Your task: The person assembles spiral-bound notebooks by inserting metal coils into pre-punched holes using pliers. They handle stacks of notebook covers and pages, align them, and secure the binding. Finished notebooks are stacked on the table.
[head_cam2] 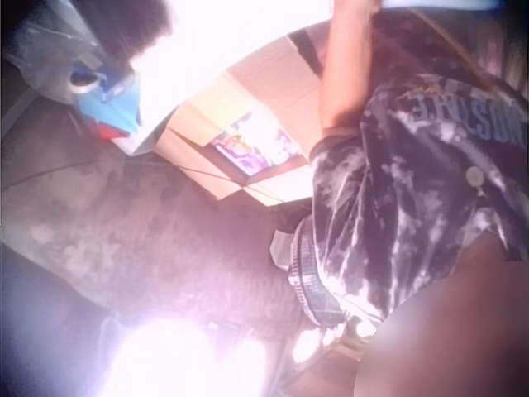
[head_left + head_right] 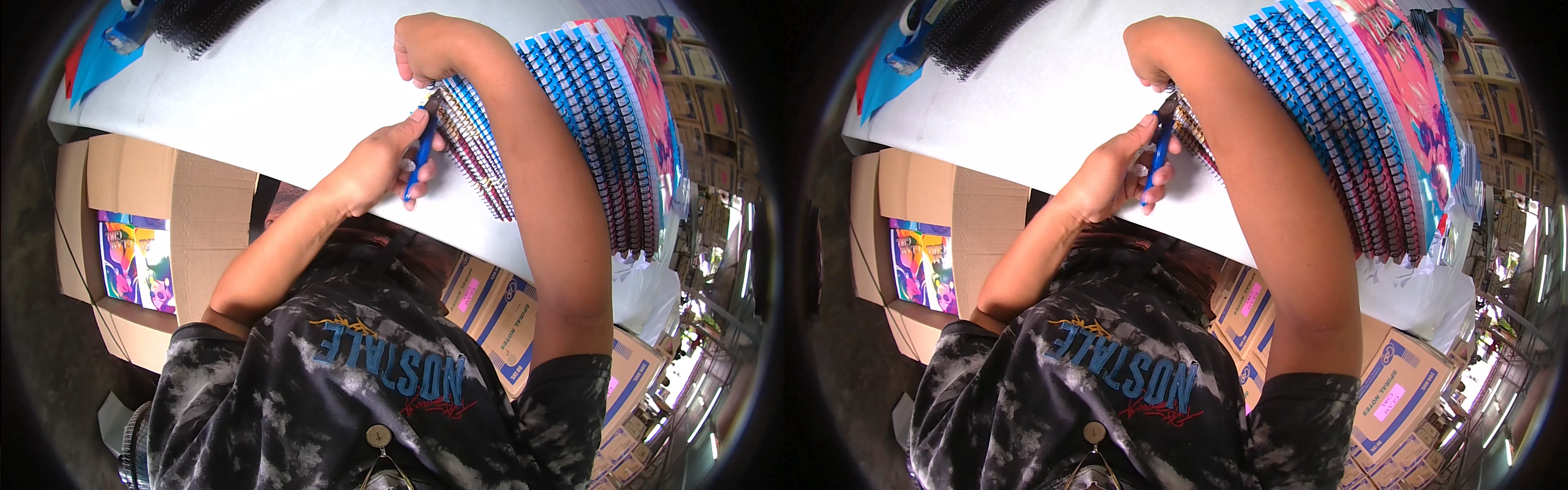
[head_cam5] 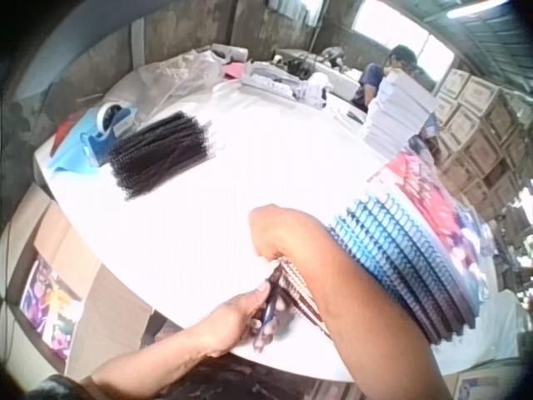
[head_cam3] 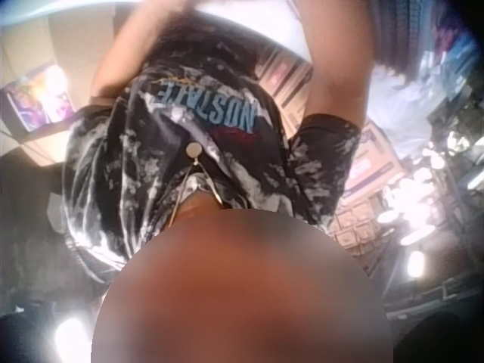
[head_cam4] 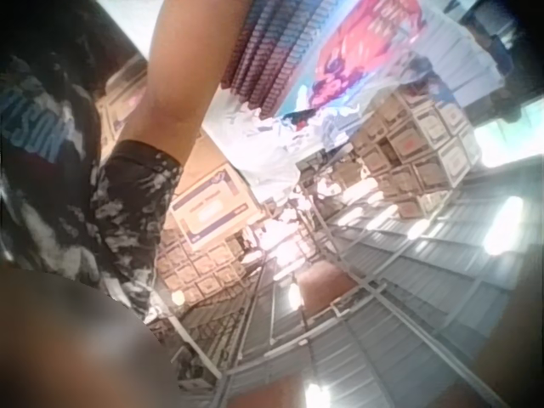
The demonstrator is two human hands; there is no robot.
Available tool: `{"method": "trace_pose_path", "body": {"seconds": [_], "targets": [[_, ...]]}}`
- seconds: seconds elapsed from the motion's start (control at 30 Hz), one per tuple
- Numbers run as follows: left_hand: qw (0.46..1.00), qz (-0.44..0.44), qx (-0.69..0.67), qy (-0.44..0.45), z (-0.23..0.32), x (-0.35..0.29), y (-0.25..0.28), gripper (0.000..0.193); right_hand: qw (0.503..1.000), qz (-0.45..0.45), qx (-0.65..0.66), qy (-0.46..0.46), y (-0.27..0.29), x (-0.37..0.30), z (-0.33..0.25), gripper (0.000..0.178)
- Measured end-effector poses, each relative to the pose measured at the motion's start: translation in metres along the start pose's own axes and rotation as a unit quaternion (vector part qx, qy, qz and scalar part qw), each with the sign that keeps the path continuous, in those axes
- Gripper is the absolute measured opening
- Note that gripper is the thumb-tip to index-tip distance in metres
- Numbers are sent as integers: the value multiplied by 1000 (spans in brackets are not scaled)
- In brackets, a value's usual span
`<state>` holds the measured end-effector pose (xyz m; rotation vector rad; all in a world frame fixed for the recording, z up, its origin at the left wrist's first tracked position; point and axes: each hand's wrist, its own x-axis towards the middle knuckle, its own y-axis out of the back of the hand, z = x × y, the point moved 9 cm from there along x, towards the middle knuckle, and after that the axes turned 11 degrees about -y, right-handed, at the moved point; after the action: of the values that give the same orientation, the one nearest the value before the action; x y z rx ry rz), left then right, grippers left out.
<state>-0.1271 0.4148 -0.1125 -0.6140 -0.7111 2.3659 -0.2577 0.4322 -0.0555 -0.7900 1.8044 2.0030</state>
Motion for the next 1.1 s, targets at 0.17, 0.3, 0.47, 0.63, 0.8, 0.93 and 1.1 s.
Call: {"method": "trace_pose_path", "body": {"seconds": [0.17, 0.3, 0.47, 0.63, 0.8, 0.93, 1.1], "targets": [[999, 21, 26, 4, 3, -12, -8, 54, 996, 74, 30, 49, 15, 4, -8, 15], [997, 9, -77, 19, -1, -3, -8, 55, 912, 225, 300, 167, 60, -47, -22, 16], [877, 36, 474, -67, 22, -1, 17, 54, 810, 271, 483, 194, 46, -161, 10, 16], [982, -15, 187, 14, 6, -2, 10, 54, 205, -81, 966, 131, -111, -184, 50, 21], [993, -46, -107, 38, 0, -4, 2, 56, 62, -96, 991, 73, -208, -204, 80, 31], [940, 52, 335, 36, 16, -6, 27, 54, 192, 186, 963, -41, -244, -224, 143, 36], [949, 36, 312, 40, 4, -13, 6, 56, 385, 422, 791, -221, -238, -236, 178, 28]]}}
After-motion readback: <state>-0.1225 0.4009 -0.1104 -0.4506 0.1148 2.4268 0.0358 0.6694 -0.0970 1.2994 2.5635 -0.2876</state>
